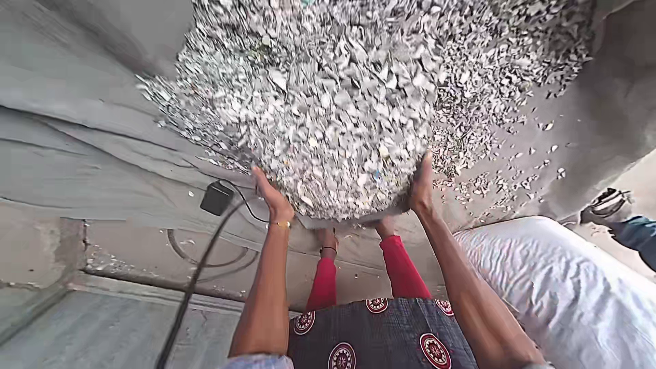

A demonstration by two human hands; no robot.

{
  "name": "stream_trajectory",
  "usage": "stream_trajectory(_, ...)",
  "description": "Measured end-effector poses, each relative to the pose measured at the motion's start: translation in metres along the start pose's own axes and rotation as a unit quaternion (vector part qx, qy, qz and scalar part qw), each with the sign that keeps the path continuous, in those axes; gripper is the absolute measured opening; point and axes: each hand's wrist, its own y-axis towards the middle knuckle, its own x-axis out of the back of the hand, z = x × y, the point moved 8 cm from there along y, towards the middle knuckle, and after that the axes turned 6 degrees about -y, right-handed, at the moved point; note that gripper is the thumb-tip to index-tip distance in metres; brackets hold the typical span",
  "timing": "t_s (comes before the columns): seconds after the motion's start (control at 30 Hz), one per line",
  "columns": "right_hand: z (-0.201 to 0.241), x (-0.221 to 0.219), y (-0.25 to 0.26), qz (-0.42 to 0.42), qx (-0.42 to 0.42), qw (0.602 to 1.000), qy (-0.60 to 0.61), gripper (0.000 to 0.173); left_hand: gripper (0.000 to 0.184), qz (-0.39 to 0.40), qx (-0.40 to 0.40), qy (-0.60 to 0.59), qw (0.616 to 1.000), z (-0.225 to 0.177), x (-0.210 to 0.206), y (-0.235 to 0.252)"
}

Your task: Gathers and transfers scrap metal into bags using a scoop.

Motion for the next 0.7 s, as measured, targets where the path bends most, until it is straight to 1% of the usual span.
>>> stream_trajectory(0.07,0.02,0.016,-0.032,0.013,0.017,0.996,0.087,0.067,0.064,0.038,-0.018,-0.013,0.999,-0.024,-0.008,-0.021)
stream_trajectory(0.1,0.025,0.023,-0.045,0.016,0.012,0.993,0.115,0.065,0.065,0.045,-0.021,-0.005,0.999,-0.036,-0.01,-0.033)
stream_trajectory(0.23,0.036,0.05,-0.077,-0.054,-0.025,0.983,0.172,0.066,0.071,0.092,-0.044,0.088,0.991,-0.094,-0.033,-0.061)
stream_trajectory(0.3,0.033,0.059,-0.114,-0.054,-0.025,0.974,0.22,0.065,0.07,0.114,-0.046,0.119,0.985,-0.12,-0.033,-0.082)
stream_trajectory(0.37,0.022,0.069,-0.157,-0.076,-0.026,0.957,0.28,0.063,0.07,0.136,-0.054,0.14,0.979,-0.144,-0.032,-0.11)
stream_trajectory(0.47,-0.008,0.086,-0.218,-0.127,-0.037,0.938,0.319,0.061,0.068,0.219,-0.076,0.174,0.957,-0.171,-0.037,-0.159)
stream_trajectory(0.57,-0.052,0.099,-0.278,-0.186,-0.086,0.913,0.354,0.06,0.065,0.27,-0.078,0.203,0.938,-0.174,-0.034,-0.202)
stream_trajectory(0.7,-0.11,0.114,-0.346,-0.236,-0.157,0.869,0.405,0.06,0.06,0.311,-0.068,0.255,0.913,-0.159,-0.032,-0.262)
